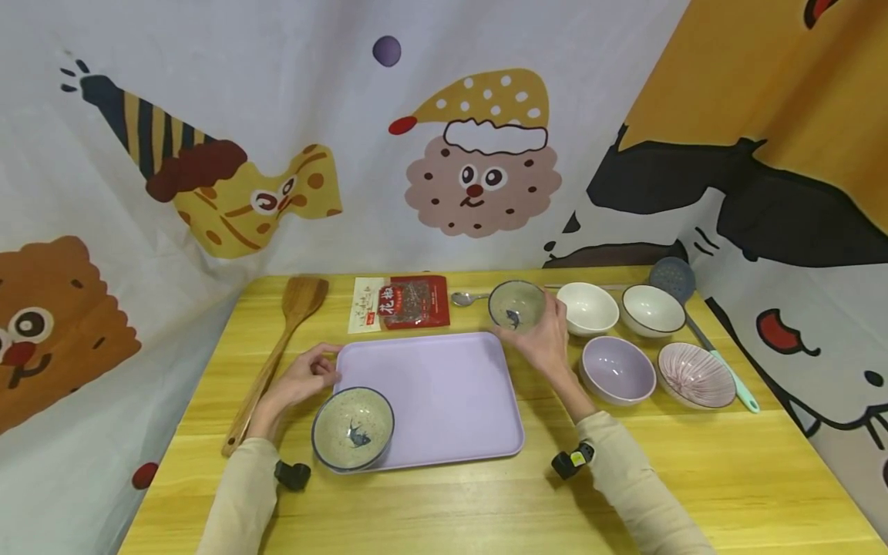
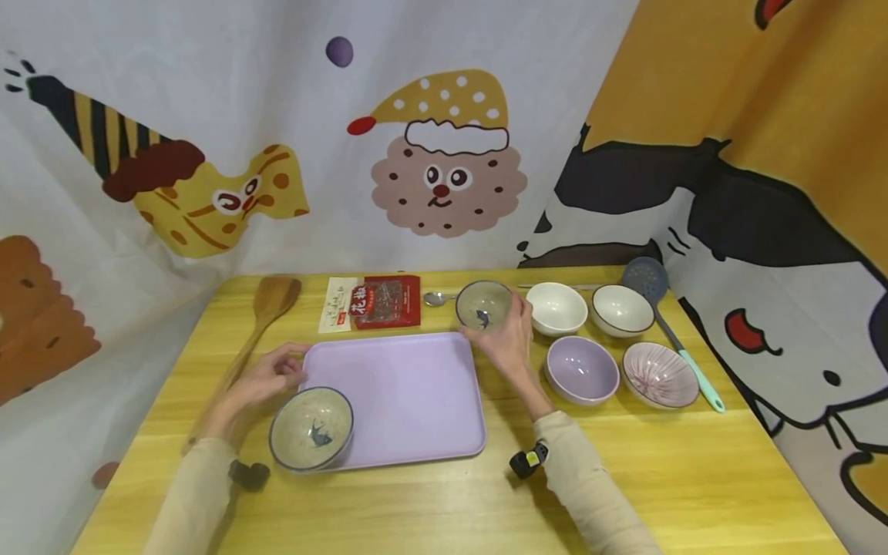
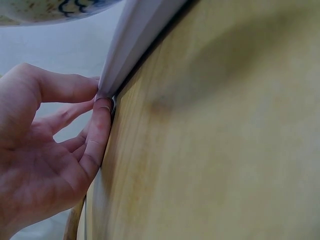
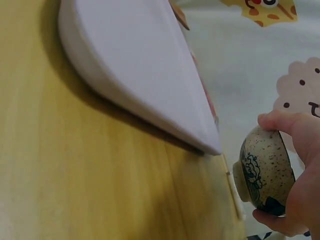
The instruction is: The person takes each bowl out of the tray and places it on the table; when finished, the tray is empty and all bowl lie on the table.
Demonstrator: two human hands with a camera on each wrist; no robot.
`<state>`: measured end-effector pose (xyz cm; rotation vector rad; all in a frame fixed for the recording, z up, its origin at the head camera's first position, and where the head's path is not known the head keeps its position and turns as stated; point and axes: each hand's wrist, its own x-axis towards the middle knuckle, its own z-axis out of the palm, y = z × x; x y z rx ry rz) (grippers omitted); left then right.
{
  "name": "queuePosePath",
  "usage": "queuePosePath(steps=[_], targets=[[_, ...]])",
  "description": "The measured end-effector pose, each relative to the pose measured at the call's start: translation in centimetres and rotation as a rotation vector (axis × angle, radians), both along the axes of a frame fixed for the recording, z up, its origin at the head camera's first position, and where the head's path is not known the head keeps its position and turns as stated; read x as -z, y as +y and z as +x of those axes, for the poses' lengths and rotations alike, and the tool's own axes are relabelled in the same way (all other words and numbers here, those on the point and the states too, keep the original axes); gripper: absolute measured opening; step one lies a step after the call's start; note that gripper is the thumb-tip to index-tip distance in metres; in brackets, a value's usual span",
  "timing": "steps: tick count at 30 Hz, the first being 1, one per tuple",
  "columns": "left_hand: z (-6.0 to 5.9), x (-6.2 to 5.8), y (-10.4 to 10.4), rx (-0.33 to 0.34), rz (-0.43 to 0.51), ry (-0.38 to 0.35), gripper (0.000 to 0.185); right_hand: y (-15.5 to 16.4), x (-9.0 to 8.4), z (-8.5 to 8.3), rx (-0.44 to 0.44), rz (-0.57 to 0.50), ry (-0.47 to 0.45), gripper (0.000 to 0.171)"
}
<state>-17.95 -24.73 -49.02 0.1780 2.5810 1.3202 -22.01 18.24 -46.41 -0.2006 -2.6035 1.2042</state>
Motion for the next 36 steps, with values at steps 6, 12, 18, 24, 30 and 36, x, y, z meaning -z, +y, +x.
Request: queuePosePath(steps=[6,12,18,24,30,36], targets=[[0.1,0.0,0.0,-0.001,0.001,-0.002,0.051,0.3,0.7,-0.2,0.007,-0.005,-0.018,0.116],[0.1,-0.1,0.0,-0.002,0.002,-0.006,0.051,0.4,1.2,-0.4,0.015,0.003,-0.028,0.113],[0.2,-0.1,0.1,-0.002,-0.003,-0.005,0.05,0.4,1.5,-0.6,0.021,0.01,-0.019,0.114],[0.4,-0.3,0.3,0.0,0.008,0.0,0.051,0.4,1.4,-0.8,-0.012,0.078,-0.007,0.116],[0.2,-0.3,0.3,0.008,0.013,0.0,0.051,0.3,0.2,-0.2,-0.036,0.223,0.046,0.114],[0.2,-0.1,0.1,-0.003,0.002,0.007,0.05,-1.2,-2.3,0.7,-0.138,0.201,0.127,0.105]])
